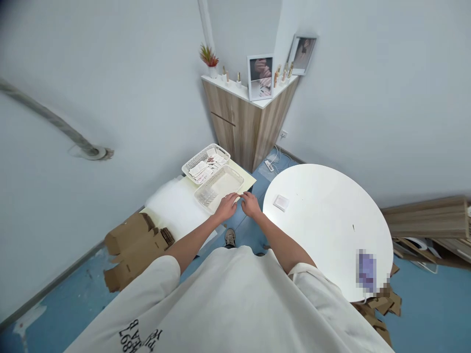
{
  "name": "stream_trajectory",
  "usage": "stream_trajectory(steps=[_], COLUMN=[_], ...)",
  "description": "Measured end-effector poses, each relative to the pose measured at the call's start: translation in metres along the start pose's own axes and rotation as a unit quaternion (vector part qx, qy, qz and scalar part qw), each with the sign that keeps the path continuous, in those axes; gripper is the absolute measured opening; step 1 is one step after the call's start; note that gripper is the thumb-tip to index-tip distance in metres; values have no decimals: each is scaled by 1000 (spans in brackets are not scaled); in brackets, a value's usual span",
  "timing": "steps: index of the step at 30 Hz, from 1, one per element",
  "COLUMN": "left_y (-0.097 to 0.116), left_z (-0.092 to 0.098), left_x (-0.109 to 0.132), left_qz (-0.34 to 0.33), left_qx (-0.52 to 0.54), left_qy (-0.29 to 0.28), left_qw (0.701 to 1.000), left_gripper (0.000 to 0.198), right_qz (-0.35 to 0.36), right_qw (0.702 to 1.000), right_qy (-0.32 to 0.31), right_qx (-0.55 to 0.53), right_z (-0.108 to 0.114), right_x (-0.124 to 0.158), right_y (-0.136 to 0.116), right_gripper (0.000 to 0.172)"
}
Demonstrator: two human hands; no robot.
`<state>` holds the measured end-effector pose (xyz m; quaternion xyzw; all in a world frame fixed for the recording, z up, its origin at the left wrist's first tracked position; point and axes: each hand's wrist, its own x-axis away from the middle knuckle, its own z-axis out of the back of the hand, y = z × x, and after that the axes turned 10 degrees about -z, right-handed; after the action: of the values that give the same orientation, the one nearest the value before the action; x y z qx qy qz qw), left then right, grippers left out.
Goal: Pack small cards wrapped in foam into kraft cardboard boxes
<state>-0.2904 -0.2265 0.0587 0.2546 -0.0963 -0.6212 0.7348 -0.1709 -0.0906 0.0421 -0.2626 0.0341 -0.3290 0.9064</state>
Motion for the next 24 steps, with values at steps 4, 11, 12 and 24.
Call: stream_trajectory(steps=[4,11,12,24], left_y=[-26,-18,-12,-6], left_z=[25,28,25,32], left_x=[24,107,121,298], left_qz=[45,149,165,344], left_qx=[9,14,14,-23], left_qy=[51,158,165,164], left_qw=[998,976,972,924], left_gripper=[46,44,45,39], right_qz=[42,131,142,239], right_qw=[999,990,988,963], right_qy=[-17,-50,-52,-125], right_qx=[-7,-19,-23,6], right_z=[-8,-32,-38,-95], right_x=[-17,14,23,117], right_y=[-37,-77,-80,-163], right_gripper=[39,38,38,38])
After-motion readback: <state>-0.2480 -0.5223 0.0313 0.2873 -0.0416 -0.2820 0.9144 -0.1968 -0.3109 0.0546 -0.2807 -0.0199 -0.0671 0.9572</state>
